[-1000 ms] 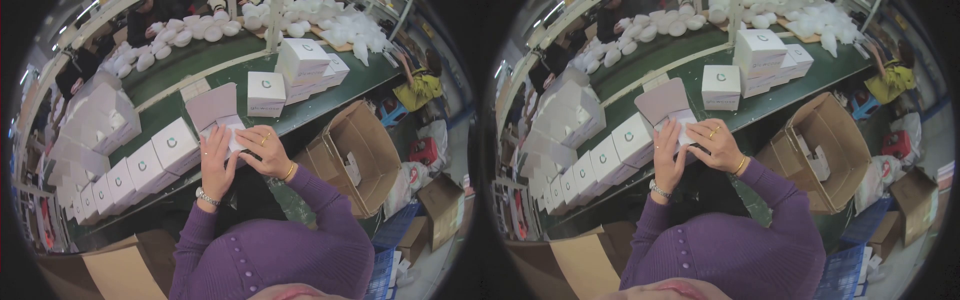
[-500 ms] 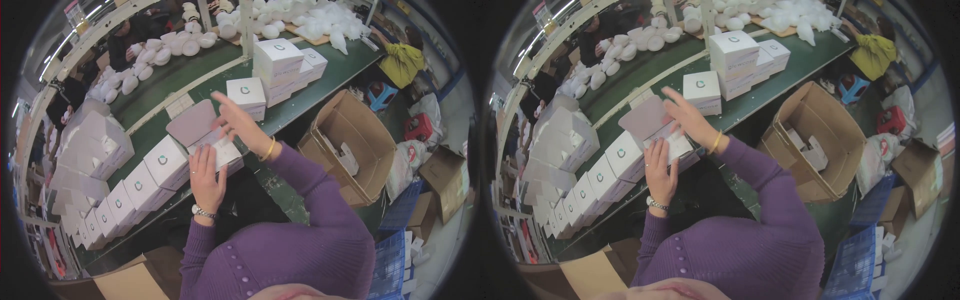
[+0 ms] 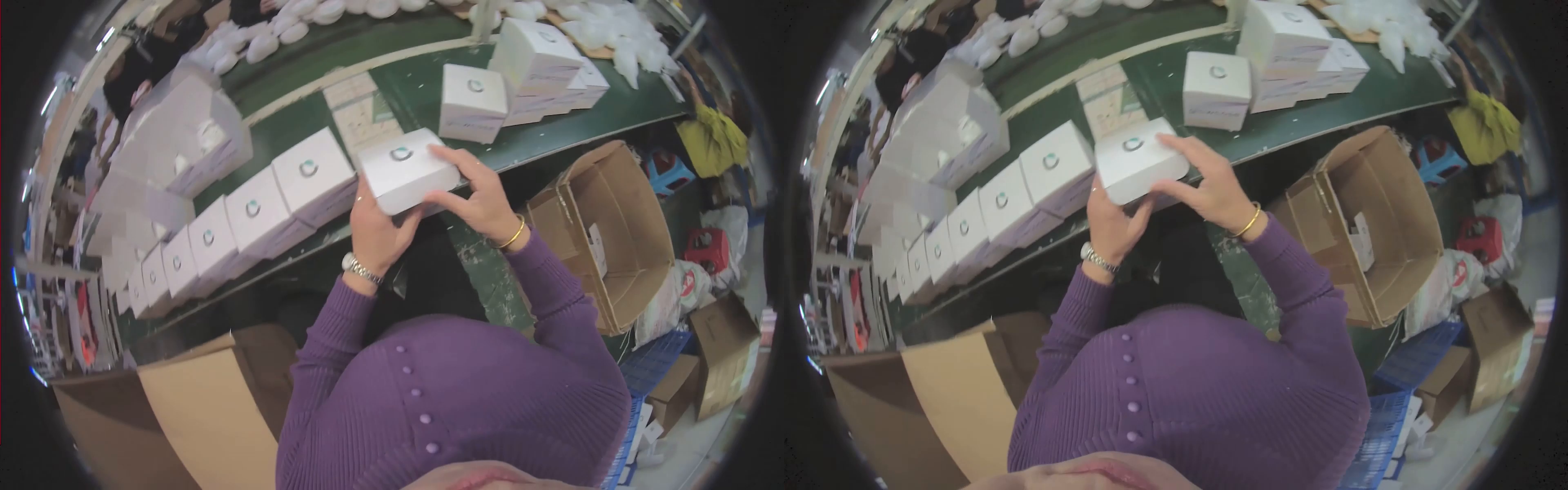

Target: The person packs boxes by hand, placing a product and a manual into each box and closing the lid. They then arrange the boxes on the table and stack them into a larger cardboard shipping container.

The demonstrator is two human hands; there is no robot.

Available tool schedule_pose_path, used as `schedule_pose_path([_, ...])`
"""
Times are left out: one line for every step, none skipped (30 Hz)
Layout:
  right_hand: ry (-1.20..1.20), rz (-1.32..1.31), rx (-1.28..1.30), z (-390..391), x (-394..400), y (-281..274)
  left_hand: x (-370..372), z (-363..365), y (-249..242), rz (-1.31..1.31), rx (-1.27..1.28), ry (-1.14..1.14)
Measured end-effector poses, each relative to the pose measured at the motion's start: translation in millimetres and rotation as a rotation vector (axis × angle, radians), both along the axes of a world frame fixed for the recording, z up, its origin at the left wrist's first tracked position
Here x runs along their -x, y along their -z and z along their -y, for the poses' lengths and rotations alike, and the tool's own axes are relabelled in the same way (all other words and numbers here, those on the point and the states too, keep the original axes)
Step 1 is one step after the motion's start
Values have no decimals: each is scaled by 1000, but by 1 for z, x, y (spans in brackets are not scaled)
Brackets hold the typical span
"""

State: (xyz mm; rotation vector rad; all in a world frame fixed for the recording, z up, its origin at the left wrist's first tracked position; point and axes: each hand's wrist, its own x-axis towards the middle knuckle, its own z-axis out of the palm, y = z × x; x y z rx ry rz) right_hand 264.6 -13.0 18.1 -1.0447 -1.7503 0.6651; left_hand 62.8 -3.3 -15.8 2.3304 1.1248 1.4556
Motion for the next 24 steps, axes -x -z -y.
schedule_pose_path([45, 21, -133, -1, 4, 7, 2, 2, 1, 7, -3, 7])
schedule_pose_path([93, 42, -268, -2, 7, 13, 2, 3, 1, 16, -8, 16])
schedule_pose_path([110, 51, -334, -3, 8, 18, 3, 6, 1, 21, -9, 14])
schedule_pose_path([117, 66, -373, -4, 9, 21, 4, 10, 2, 72, 7, -13])
schedule_pose_path([127, 80, -414, -5, 8, 23, 4, 13, 3, 123, 20, -37])
schedule_pose_path([141, 93, -457, -7, 8, 25, 5, 15, 2, 172, 29, -58])
schedule_pose_path([158, 106, -502, -9, 7, 28, 5, 16, 2, 221, 38, -76])
schedule_pose_path([164, 111, -522, -11, 6, 29, 5, 16, 1, 245, 43, -88])
schedule_pose_path([165, 125, -550, -12, 4, 31, 6, 16, 0, 260, 9, -103])
schedule_pose_path([160, 122, -561, -13, 4, 32, 9, 16, -3, 197, -32, -90])
schedule_pose_path([157, 119, -572, -13, 2, 34, 11, 16, -6, 134, -72, -76])
schedule_pose_path([155, 118, -576, -14, 1, 35, 13, 15, -6, 103, -92, -69])
schedule_pose_path([158, 108, -576, -14, 1, 36, 15, 13, -5, 71, -120, -50])
schedule_pose_path([161, 98, -576, -14, 1, 37, 17, 12, -3, 39, -148, -32])
schedule_pose_path([160, 92, -574, -14, 1, 38, 18, 11, 0, 22, -160, -25])
schedule_pose_path([181, 114, -588, -13, 0, 39, 20, 11, 3, -3, -186, -29])
schedule_pose_path([200, 135, -602, -12, -1, 40, 21, 10, 5, -29, -212, -35])
schedule_pose_path([202, 145, -608, -10, -3, 40, 21, 10, 7, -42, -223, -45])
schedule_pose_path([197, 161, -614, -8, -4, 40, 20, 10, 6, -50, -269, -51])
schedule_pose_path([186, 174, -619, -7, -4, 40, 21, 10, 5, -61, -315, -62])
schedule_pose_path([162, 173, -624, -6, -3, 43, 22, 10, 6, -71, -337, -87])
schedule_pose_path([113, 160, -566, -4, -1, 49, 21, 11, 8, -67, -355, -99])
schedule_pose_path([65, 151, -508, -1, 0, 55, 21, 11, 10, -64, -373, -109])
schedule_pose_path([25, 142, -482, 1, 1, 59, 19, 11, 12, -66, -383, -130])
